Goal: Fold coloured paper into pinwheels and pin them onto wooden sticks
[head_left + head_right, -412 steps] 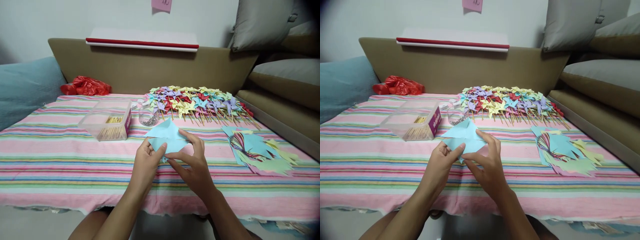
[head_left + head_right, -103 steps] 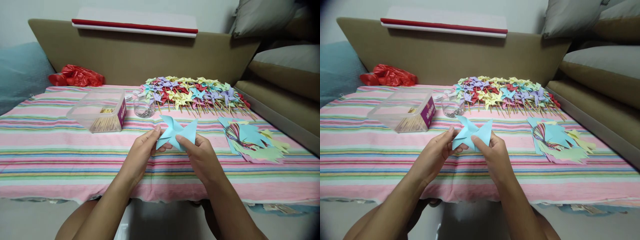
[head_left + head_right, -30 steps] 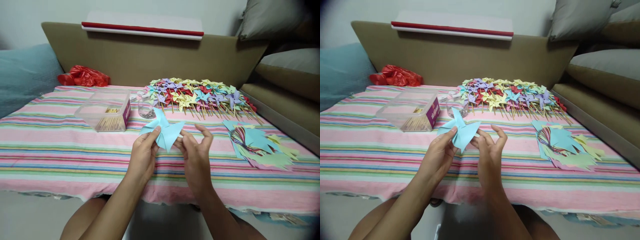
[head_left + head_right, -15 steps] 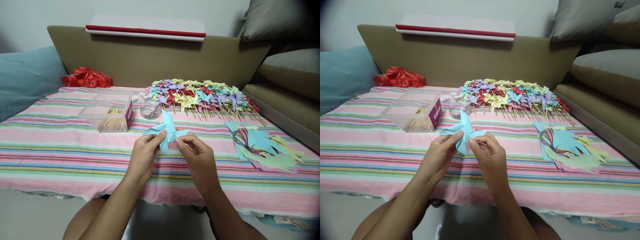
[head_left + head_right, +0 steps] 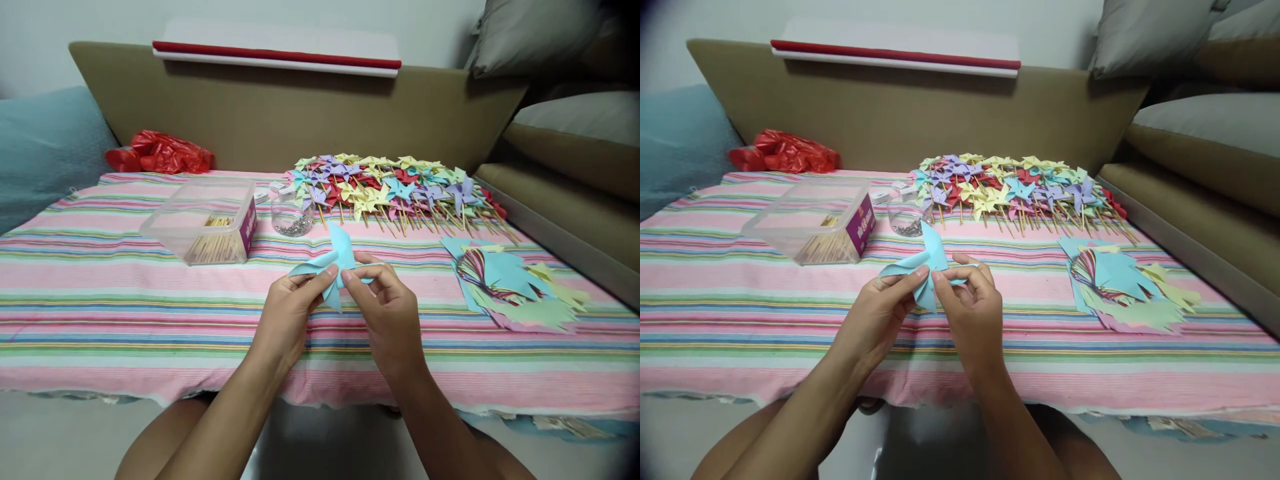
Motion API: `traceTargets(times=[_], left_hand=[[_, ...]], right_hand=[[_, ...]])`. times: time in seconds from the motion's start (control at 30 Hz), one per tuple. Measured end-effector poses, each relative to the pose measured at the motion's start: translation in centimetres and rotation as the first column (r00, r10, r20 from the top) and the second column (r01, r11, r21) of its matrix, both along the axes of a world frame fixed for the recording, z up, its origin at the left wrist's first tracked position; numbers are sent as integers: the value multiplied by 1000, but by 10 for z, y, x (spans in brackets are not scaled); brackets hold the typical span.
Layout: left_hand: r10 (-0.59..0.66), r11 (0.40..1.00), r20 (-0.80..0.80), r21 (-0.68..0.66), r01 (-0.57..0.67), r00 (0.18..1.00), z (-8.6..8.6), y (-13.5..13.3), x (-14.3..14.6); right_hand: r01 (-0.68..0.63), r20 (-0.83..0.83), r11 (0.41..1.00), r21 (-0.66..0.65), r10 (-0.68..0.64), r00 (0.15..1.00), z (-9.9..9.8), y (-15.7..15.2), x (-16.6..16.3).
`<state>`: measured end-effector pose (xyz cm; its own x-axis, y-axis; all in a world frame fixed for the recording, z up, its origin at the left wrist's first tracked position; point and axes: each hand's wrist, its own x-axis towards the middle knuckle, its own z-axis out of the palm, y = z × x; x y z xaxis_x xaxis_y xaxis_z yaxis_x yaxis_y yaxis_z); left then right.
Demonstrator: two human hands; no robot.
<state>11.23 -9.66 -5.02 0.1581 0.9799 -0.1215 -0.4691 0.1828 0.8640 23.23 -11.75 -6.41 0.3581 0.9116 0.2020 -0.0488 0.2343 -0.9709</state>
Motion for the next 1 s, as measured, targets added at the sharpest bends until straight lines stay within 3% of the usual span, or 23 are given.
traceTargets(times=[0.4,0.67,0.8,1.0], left_hand=[[-3,998,-64,68,7,998,-2,-1,-3],[118,990,-130,94,-106,984,-3,7,-9],[279,956,54,82,-283,959,9,22,-27],[567,788,304,72,-612,766,38,43,-83]], right_hand=[[56,16,997,58,-57,998,-2,3,-5],[70,-23,997,10,-70,997,-2,8,16],[96,-79,995,-27,-98,992,-8,15,33],[71,-9,988,-138,-73,997,-19,20,47]])
